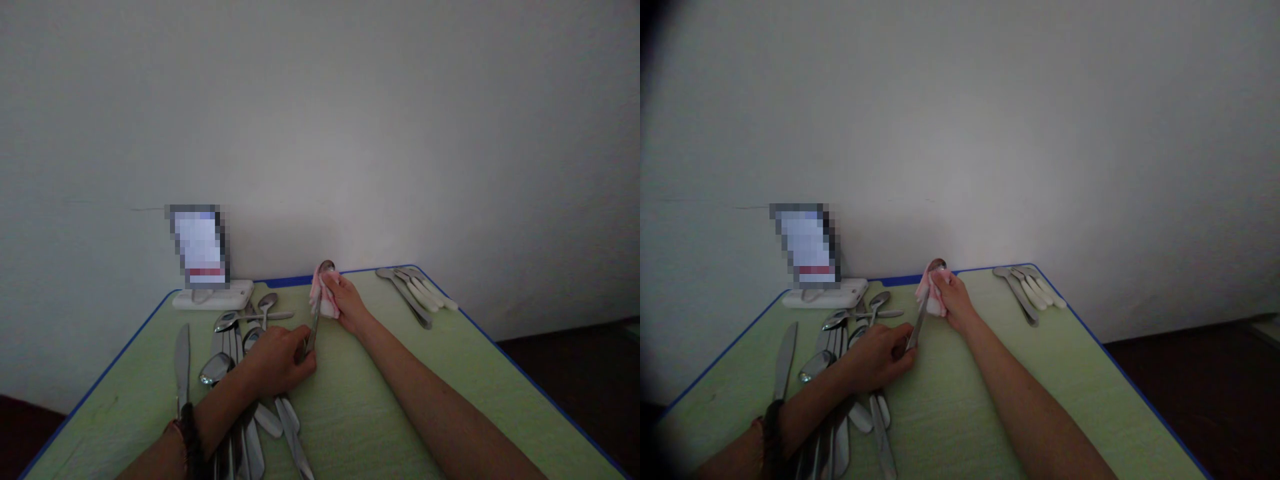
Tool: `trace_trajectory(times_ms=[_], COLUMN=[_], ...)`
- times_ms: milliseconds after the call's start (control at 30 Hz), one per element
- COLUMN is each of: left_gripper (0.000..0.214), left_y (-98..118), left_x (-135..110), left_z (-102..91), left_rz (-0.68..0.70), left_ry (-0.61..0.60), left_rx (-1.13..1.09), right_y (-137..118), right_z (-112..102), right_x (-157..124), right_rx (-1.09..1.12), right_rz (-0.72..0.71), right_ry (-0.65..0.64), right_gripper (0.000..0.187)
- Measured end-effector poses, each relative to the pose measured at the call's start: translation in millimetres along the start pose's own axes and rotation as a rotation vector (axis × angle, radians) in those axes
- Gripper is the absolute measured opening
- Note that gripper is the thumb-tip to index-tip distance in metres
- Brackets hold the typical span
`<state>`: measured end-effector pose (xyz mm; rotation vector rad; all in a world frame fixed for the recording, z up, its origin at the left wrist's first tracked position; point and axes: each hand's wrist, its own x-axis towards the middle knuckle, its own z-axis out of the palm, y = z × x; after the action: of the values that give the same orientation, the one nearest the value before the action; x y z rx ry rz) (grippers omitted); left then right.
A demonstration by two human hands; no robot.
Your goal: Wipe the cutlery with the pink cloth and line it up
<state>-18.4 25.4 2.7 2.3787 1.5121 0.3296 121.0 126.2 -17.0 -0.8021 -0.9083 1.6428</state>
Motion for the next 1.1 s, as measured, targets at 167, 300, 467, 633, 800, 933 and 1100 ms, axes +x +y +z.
trace_trajectory(times_ms=[167,300,467,633,800,933,1100], left_gripper=[0.013,0.013,0.013,0.013,0.009,0.015,0.023], left_y=[-0.5,-1.4,0.3,0.4,-0.8,-2.2,-5.9], left_x=[0.4,0.9,-0.1,-1.0,1.6,0.8,-2.4], left_z=[1.1,0.8,-1.0,-0.8,-1.6,-1.6,1.7], left_rz=[0.000,0.003,-0.002,-0.003,-0.043,-0.050,-0.075], left_ry=[0.001,-0.003,-0.003,0.009,-0.004,0.013,0.037], left_rx=[0.000,0.006,0.004,0.013,0.001,-0.034,0.017], right_y=[1.4,2.5,2.1,0.5,0.7,2.4,-1.5], right_z=[-1.6,-2.8,-2.7,-1.1,-1.7,-3.2,-4.7], right_x=[1.0,1.0,0.4,-0.6,0.6,5.2,8.4], right_rx=[-0.003,-0.016,-0.018,0.017,0.089,0.210,0.383], right_rz=[0.004,-0.006,-0.010,0.000,0.001,-0.029,0.027], right_ry=[-0.004,0.001,-0.002,-0.019,-0.038,0.040,0.177], right_gripper=[0.032,0.032,0.032,0.032,0.032,0.030,0.028])
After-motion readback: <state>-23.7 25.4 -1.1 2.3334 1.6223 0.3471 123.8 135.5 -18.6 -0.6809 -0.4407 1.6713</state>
